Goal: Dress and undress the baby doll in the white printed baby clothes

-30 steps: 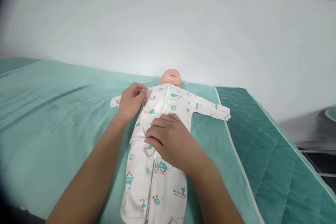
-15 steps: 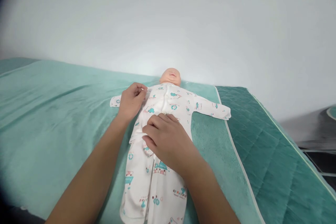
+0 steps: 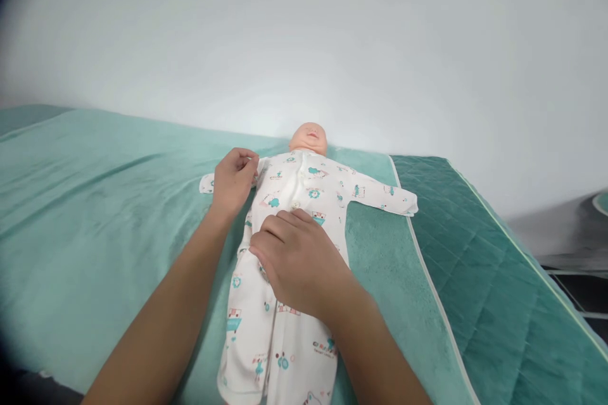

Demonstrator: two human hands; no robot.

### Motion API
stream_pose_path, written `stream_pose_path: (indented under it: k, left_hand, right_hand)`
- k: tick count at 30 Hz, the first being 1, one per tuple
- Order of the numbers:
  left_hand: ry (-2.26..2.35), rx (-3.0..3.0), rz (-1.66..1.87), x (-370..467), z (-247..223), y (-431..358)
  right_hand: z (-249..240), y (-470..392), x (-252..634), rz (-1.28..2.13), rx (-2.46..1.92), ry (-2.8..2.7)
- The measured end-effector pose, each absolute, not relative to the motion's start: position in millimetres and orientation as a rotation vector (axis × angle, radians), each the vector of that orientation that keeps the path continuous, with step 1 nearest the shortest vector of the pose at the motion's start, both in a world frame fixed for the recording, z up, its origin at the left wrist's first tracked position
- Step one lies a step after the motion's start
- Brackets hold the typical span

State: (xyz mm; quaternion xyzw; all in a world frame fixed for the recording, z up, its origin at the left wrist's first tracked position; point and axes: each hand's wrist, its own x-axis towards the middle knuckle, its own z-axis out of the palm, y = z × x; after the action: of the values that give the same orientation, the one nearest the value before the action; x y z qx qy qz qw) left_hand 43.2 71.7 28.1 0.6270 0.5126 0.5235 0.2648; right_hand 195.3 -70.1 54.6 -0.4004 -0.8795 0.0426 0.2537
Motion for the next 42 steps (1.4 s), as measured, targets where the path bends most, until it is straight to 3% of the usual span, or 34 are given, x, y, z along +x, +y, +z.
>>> stream_pose_path:
  k: [14, 20, 25, 33, 42]
  left_hand:
    - [1.463, 2.077, 1.229, 48, 30, 64]
    - [1.498, 2.075, 1.286, 48, 28, 66]
    - [1.345, 1.982, 1.396, 50, 31, 65]
    - [0.981, 1.973, 1.300, 54, 38, 56]
    - [0.923, 2.123, 0.978, 58, 35, 56]
  right_hand:
    - [50, -73, 188, 0.305, -1.067, -2.393]
    - [60, -73, 207, 0.521, -0.916, -1.958]
    - [50, -59, 224, 0.318, -1.157, -1.571]
    - [22, -42, 226, 0.162, -1.435, -1.919]
    - [27, -46, 231, 0.118, -1.527, -2.143]
